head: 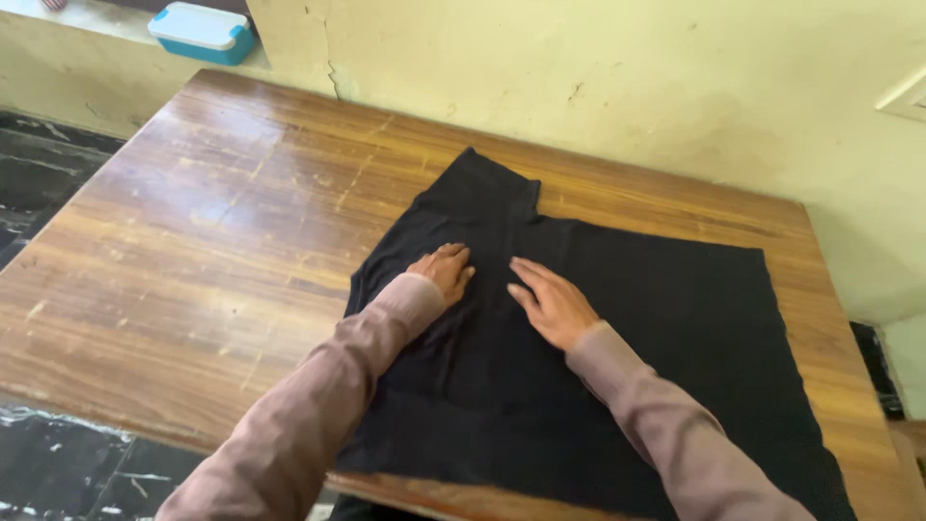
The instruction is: The person folds a black t-shirt and a white t-shirt on a wooden table. They smooth and align each garment, fold the sides and bottom, then place the finished black shirt on a wooden rack. The white shirt is folded similarly and left on the table.
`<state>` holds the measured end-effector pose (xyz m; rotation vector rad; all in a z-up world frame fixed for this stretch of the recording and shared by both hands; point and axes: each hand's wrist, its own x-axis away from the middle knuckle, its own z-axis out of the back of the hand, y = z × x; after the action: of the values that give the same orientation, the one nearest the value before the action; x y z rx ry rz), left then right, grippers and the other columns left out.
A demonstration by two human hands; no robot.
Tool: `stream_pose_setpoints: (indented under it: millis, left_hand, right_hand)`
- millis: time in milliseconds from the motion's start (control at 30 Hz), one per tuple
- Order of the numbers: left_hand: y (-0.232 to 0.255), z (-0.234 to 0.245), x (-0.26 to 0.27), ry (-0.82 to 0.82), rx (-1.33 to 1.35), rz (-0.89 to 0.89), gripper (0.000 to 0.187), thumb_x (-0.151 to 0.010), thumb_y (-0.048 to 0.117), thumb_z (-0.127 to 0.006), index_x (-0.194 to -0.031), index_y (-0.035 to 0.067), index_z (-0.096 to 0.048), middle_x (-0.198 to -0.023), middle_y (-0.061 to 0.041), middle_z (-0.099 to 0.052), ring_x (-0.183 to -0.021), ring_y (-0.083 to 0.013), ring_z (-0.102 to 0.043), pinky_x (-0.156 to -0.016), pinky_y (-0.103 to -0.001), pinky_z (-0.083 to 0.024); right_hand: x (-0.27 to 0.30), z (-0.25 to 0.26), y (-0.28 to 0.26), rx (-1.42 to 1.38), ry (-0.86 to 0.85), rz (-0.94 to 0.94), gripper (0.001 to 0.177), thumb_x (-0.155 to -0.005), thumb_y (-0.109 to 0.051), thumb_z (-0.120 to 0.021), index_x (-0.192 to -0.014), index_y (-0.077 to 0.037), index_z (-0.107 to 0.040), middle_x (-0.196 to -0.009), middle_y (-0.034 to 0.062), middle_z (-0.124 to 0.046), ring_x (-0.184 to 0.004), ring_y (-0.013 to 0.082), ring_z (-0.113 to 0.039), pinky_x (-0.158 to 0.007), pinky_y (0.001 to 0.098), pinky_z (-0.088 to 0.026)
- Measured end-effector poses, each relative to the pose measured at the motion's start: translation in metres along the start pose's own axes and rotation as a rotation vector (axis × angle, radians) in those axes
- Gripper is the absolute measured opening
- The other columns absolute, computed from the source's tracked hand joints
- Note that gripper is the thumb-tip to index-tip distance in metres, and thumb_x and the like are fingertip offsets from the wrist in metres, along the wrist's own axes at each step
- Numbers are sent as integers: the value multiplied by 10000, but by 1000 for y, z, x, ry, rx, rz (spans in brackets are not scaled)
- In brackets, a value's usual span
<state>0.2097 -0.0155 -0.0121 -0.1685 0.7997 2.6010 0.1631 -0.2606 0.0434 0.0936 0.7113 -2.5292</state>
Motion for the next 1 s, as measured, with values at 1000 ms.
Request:
stream_pose_setpoints:
  millis: [1000]
  left_hand:
    - [-60, -32, -192, 4, -227, 402, 401, -827, 262, -830, -1190, 162, -694, -1293, -101, -641, -1193, -325, -657, -918, -459, -573]
  right_hand:
    - [-210, -12, 110, 94, -203, -564, 847, -677, -269, -948, -1425, -100, -587, -1367, 214, -549, -858, 371, -772, -727, 411, -628]
